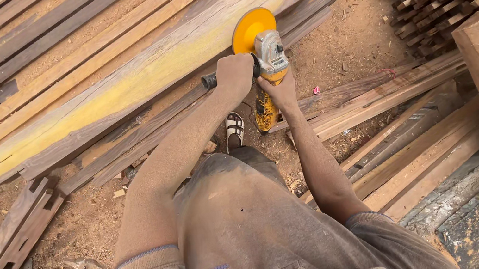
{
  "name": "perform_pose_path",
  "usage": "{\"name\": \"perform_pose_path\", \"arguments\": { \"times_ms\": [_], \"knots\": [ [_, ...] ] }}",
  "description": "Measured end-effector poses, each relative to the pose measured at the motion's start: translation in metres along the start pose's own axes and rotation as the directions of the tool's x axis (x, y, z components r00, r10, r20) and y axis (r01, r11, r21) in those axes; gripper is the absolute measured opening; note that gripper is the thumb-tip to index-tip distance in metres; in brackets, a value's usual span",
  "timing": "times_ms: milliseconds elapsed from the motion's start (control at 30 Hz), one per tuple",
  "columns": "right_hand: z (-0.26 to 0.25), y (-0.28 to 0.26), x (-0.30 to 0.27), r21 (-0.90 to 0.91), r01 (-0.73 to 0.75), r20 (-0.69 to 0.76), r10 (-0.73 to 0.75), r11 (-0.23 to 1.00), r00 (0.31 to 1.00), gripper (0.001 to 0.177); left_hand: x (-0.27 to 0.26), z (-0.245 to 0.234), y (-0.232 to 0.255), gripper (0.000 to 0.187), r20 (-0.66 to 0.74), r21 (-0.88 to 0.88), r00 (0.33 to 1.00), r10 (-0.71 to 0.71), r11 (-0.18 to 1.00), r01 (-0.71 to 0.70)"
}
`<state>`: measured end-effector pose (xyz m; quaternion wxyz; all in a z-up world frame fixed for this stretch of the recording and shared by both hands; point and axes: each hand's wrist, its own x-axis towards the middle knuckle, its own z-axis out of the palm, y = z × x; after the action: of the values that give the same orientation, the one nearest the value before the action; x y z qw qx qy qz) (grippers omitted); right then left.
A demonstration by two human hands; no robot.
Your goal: The person uses a handheld power sander to smooth the surface of a wooden plank among several other planks.
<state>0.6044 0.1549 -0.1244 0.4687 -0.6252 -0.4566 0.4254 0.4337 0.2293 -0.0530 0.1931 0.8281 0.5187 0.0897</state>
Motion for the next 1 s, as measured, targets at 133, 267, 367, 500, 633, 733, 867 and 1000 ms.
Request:
{"name": "perform_pose_path", "arguments": {
  "times_ms": [133, 267, 367, 500, 633, 733, 867, 1000],
  "knots": [
    [0.061, -0.032, -0.047, -0.146, 0.076, 0.096, -0.063, 0.986, 0.993, 0.066, -0.07, -0.027, -0.05, 0.008, 0.071, 0.004, 0.992, -0.103, 0.995, 0.103],
    [0.135, -0.069, -0.099, -0.219, 0.096, 0.189, -0.055, 0.971, 0.98, 0.069, -0.155, -0.051, -0.103, 0.009, -0.025, 0.012, 0.979, -0.203, 0.979, 0.203],
    [0.19, -0.091, -0.135, -0.125, 0.085, 0.286, -0.046, 0.989, 0.957, 0.075, -0.214, -0.067, -0.146, 0.009, -0.089, -0.034, 0.964, -0.249, 0.968, 0.247],
    [0.266, -0.115, -0.188, -0.262, 0.192, 0.377, -0.083, 0.946, 0.922, 0.078, -0.307, -0.086, -0.203, 0.008, -0.093, -0.02, 0.929, -0.359, 0.933, 0.359],
    [0.338, -0.138, -0.237, -0.231, 0.243, 0.53, -0.088, 0.942, 0.844, 0.083, -0.398, -0.1, -0.255, 0.014, -0.121, 0.041, 0.86, -0.495, 0.863, 0.503],
    [0.392, -0.149, -0.271, -0.309, 0.311, 0.642, -0.044, 0.898, 0.765, 0.089, -0.467, -0.112, -0.287, 0.016, -0.096, -0.009, 0.748, -0.657, 0.752, 0.659],
    [0.461, -0.162, -0.311, -0.344, 0.396, 0.794, 0.039, 0.852, 0.606, 0.098, -0.555, -0.131, -0.324, 0.035, -0.078, -0.123, 0.598, -0.798, 0.603, 0.788],
    [0.489, -0.175, -0.341, -0.309, 0.567, 0.908, 0.059, 0.764, 0.414, 0.103, -0.628, -0.112, -0.316, 0.042, -0.167, -0.271, 0.476, -0.864, 0.504, 0.82]
  ]
}}
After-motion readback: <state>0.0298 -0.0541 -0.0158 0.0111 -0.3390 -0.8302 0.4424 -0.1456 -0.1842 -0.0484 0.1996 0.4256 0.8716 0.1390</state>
